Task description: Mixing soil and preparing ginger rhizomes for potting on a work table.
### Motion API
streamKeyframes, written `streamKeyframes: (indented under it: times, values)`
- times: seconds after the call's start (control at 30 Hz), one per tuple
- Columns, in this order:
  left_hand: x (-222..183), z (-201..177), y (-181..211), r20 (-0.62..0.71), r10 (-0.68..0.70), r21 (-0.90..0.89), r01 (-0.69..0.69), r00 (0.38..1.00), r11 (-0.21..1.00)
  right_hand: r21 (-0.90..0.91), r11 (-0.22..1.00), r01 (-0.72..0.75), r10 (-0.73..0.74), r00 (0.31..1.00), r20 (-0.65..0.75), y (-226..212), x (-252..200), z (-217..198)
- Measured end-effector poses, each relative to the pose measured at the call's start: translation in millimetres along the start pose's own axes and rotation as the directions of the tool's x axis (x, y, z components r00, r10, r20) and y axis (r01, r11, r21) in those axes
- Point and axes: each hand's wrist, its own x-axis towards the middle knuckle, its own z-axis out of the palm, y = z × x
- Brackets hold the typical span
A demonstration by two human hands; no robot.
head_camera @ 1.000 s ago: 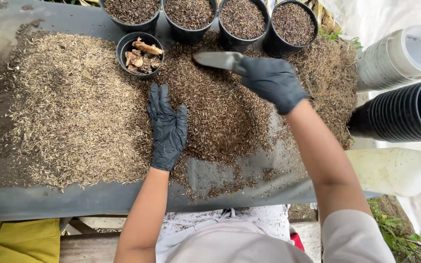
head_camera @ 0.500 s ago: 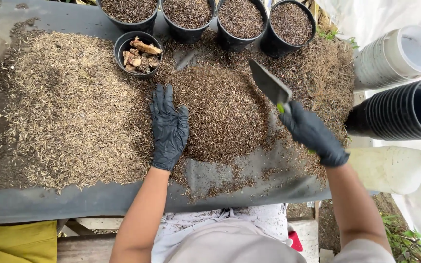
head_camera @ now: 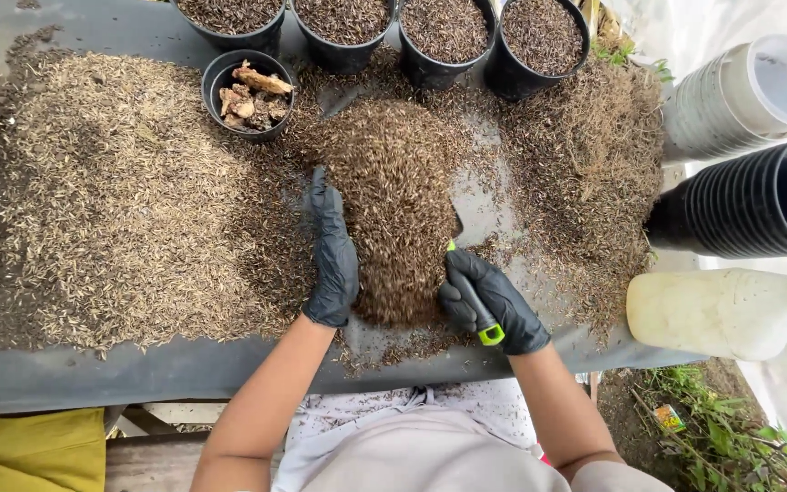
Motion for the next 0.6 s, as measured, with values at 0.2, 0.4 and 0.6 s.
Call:
streamKeyframes:
  times: [0.2, 0.4, 0.6]
  values:
    - [-4, -6, 14, -0.003, -0.045, -0.035, 0.045, 0.999, 0.998, -0.077, 0.997, -0.019, 0.025, 0.997, 0.073, -28, -20, 6]
    - [3, -21, 35, -0.003, -0.068, -0.065, 0.067, 0.998, 0.996, -0.199, 0.950, 0.239, -0.216, 0.967, 0.133, -39, -31, 18]
    - [4, -8, 65, -0.008, -0.095, -0.094, 0.094, 0.995, 0.991, -0.479, 0.791, 0.381, -0.333, 0.925, 0.186, -36, -24, 17]
